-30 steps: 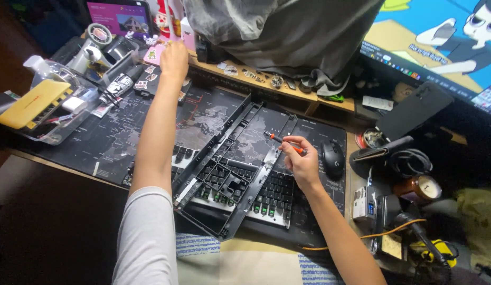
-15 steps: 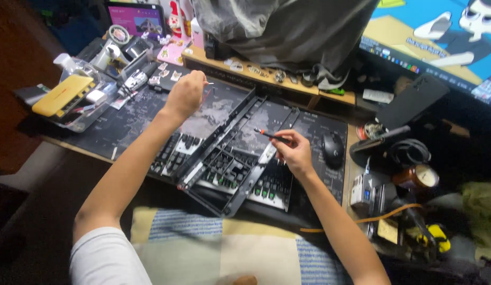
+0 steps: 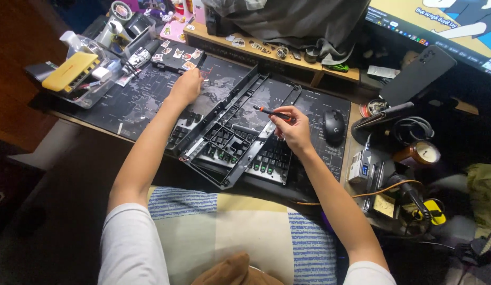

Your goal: Using a screwdriver to disassemble or assemble the internal components of a mechanical keyboard.

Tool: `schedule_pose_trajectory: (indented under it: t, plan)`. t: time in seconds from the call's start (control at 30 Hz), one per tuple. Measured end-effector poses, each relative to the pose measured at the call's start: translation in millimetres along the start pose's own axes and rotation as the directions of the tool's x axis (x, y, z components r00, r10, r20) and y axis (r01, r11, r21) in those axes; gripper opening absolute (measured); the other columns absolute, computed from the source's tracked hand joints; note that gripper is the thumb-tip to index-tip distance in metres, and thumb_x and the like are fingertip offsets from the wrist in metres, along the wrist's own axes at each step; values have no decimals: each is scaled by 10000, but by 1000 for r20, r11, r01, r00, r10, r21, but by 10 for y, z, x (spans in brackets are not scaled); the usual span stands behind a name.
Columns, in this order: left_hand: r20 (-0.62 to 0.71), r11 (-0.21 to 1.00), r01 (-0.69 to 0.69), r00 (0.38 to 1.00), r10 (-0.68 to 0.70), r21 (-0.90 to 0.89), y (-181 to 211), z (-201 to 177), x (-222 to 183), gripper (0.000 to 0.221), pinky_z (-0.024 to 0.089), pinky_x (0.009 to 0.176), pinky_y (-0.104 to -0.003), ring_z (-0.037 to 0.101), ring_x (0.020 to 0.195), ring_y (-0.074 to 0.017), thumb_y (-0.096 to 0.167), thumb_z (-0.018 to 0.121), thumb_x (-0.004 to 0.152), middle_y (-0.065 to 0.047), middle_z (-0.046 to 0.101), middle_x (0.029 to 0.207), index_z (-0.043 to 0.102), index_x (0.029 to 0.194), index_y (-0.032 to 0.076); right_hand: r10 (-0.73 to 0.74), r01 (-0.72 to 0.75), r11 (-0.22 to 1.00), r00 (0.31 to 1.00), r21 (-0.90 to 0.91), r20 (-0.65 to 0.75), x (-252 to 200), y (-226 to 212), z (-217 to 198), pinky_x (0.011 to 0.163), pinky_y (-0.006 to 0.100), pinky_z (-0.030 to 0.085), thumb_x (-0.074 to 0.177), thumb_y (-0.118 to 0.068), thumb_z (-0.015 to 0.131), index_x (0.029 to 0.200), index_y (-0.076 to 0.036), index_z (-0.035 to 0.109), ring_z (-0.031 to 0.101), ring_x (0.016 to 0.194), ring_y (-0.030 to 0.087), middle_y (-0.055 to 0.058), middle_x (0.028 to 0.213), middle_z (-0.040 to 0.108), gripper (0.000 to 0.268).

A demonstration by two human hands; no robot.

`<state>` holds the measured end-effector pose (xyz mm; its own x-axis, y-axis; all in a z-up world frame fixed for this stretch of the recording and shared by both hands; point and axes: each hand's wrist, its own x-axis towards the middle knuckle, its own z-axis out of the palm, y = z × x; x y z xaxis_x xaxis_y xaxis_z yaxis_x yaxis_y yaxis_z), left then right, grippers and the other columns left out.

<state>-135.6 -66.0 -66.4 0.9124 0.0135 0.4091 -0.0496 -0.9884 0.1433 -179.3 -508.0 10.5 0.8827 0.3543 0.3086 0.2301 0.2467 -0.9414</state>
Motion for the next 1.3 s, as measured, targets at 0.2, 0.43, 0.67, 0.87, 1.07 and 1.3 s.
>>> schedule_pose_trajectory:
  t: [0.2,0.43,0.67,0.87,1.07,1.3]
  plan:
    - [16,987,-28,1000,26,158,-92,108,0,209,659,799,-509,777,927,-435,213,714,1076,-207,703,976,646,1090,16,6,-6,1000,1000,7,8,11,0,1,373,299,503,963,19,857,1155,15,770,646,429,200,189,675,705,211]
    - [-27,987,-94,995,99,133,144,-39,56,177,639,828,-519,772,969,-436,152,716,1045,-208,718,1036,733,1114,-10,45,-45,999,999,-19,-13,49,194,-26,393,286,533,966,-12,869,1162,-1,769,680,479,185,208,846,755,221]
    - [-194,886,-182,938,287,427,2,438,318,128,631,675,-380,759,796,-280,223,772,954,-57,658,883,704,991,121,43,-45,999,996,-23,-78,83,275,-102,369,294,561,939,-3,865,1142,-6,792,711,493,194,239,960,786,215]
    - [-135,891,-138,967,215,433,-142,666,290,82,626,707,-390,739,865,-291,153,672,1037,-73,628,961,647,1058,78,56,-55,998,998,30,-36,52,142,-79,366,272,531,950,23,838,1153,10,771,678,466,178,199,879,755,214]
    - [-67,973,-90,992,106,212,-159,546,240,125,635,800,-447,745,938,-373,149,646,1129,-121,633,982,567,1127,52,59,-58,997,998,51,-21,53,149,-90,369,264,523,957,14,847,1168,16,765,680,472,171,196,901,751,226]
    - [-77,996,-77,994,73,-52,-5,228,178,114,622,774,-515,739,888,-449,131,599,1192,-195,632,954,565,1196,22,59,-58,997,998,57,-17,74,194,-115,359,255,495,967,8,844,1180,20,761,670,464,165,194,917,745,229]
